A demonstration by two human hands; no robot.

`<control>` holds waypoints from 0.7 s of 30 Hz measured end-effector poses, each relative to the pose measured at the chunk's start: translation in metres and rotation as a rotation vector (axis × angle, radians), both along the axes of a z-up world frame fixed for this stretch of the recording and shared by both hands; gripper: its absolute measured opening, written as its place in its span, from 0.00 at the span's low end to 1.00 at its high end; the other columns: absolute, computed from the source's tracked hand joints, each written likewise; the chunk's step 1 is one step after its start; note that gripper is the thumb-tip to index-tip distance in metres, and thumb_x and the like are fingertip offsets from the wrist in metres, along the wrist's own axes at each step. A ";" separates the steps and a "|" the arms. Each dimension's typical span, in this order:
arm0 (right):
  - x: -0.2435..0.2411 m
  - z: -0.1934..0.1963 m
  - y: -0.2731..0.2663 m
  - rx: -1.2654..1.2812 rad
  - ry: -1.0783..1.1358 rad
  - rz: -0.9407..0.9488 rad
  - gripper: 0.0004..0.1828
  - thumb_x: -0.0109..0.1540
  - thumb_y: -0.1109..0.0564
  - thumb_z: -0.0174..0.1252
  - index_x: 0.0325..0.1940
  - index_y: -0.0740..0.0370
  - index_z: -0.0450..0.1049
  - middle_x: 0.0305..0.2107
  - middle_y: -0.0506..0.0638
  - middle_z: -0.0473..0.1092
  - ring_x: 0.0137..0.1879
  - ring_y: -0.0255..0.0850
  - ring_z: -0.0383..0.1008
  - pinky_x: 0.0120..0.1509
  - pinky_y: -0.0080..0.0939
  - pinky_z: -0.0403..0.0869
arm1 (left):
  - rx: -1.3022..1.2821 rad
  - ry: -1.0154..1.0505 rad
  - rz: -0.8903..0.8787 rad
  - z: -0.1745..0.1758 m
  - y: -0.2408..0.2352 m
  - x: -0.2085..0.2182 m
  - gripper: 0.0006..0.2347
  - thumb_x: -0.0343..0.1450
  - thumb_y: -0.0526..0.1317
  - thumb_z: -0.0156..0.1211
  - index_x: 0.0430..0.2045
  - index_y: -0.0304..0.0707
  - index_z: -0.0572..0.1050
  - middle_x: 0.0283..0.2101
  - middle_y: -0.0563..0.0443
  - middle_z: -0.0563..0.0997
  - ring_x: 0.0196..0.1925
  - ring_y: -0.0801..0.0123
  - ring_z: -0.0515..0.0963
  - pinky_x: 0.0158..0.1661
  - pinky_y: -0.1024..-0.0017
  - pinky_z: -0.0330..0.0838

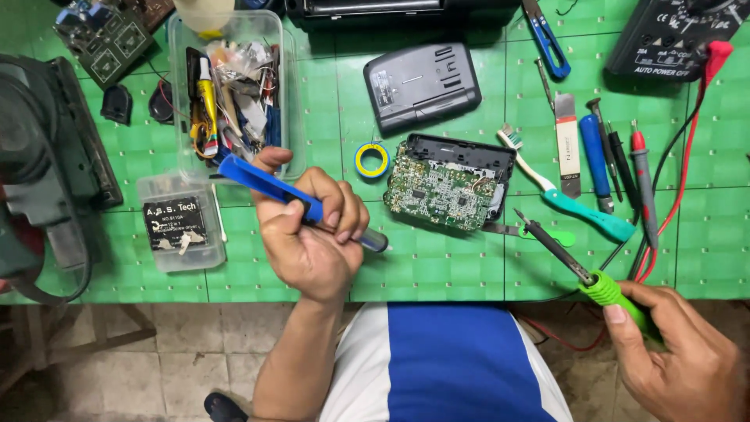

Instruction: Repairing a circuit board using a soldering iron, multimeter, and cleaning tools

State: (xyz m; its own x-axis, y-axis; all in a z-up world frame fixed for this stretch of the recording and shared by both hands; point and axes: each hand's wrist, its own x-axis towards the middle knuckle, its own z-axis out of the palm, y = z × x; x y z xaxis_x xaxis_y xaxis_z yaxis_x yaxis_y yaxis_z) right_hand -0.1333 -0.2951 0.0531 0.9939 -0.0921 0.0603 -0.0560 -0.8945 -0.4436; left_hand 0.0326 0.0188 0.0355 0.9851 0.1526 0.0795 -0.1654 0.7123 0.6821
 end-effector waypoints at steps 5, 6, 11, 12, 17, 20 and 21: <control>-0.003 -0.001 0.002 0.007 0.016 0.002 0.10 0.70 0.60 0.61 0.52 0.70 0.78 0.43 0.52 0.77 0.48 0.41 0.77 0.56 0.38 0.71 | 0.060 0.078 0.115 -0.003 -0.004 0.000 0.11 0.75 0.41 0.49 0.49 0.44 0.62 0.28 0.48 0.60 0.22 0.68 0.60 0.24 0.72 0.58; -0.003 0.000 0.003 -0.001 0.026 -0.006 0.10 0.70 0.60 0.61 0.52 0.69 0.79 0.43 0.51 0.77 0.48 0.41 0.77 0.56 0.38 0.71 | 0.096 0.028 0.117 -0.007 -0.003 -0.001 0.13 0.75 0.39 0.53 0.52 0.44 0.61 0.35 0.46 0.62 0.28 0.65 0.64 0.31 0.70 0.63; -0.005 -0.003 0.000 0.044 0.009 0.015 0.10 0.69 0.62 0.61 0.52 0.71 0.78 0.41 0.54 0.77 0.45 0.42 0.76 0.56 0.38 0.71 | 0.551 -0.071 0.211 -0.024 -0.003 -0.020 0.12 0.78 0.35 0.49 0.53 0.48 0.59 0.38 0.47 0.63 0.34 0.63 0.67 0.37 0.68 0.68; -0.005 -0.004 -0.001 0.050 0.012 0.025 0.11 0.69 0.61 0.61 0.52 0.72 0.78 0.41 0.54 0.77 0.45 0.42 0.76 0.56 0.37 0.71 | 0.638 -0.106 0.218 -0.026 -0.004 -0.022 0.10 0.78 0.40 0.49 0.49 0.45 0.58 0.37 0.47 0.62 0.34 0.62 0.67 0.37 0.67 0.69; 0.003 0.003 0.005 0.017 0.013 0.051 0.09 0.70 0.62 0.60 0.52 0.70 0.78 0.38 0.51 0.76 0.43 0.40 0.76 0.55 0.37 0.71 | 0.791 -0.227 0.189 -0.044 0.013 -0.032 0.11 0.79 0.45 0.53 0.48 0.37 0.65 0.37 0.42 0.71 0.40 0.57 0.75 0.42 0.65 0.76; -0.004 0.000 0.003 -0.019 0.016 -0.004 0.10 0.71 0.61 0.62 0.54 0.68 0.80 0.39 0.51 0.78 0.41 0.39 0.76 0.52 0.38 0.71 | 1.110 -0.276 0.164 -0.031 0.030 -0.034 0.15 0.78 0.49 0.53 0.45 0.33 0.70 0.42 0.41 0.77 0.44 0.55 0.79 0.47 0.62 0.76; -0.008 -0.002 0.002 -0.053 0.025 -0.053 0.11 0.71 0.59 0.64 0.55 0.66 0.82 0.40 0.51 0.79 0.38 0.38 0.75 0.48 0.39 0.72 | 1.268 -0.299 0.147 -0.026 0.035 -0.035 0.17 0.77 0.51 0.52 0.43 0.32 0.73 0.45 0.42 0.78 0.46 0.54 0.80 0.50 0.59 0.74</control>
State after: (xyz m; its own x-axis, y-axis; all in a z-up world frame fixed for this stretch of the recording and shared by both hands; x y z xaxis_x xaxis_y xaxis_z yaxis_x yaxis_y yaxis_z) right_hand -0.1413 -0.2928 0.0512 0.9890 -0.1419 0.0412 -0.1145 -0.9120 -0.3938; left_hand -0.0026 0.0540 0.0096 0.8853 -0.0853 0.4571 -0.4465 -0.4310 0.7842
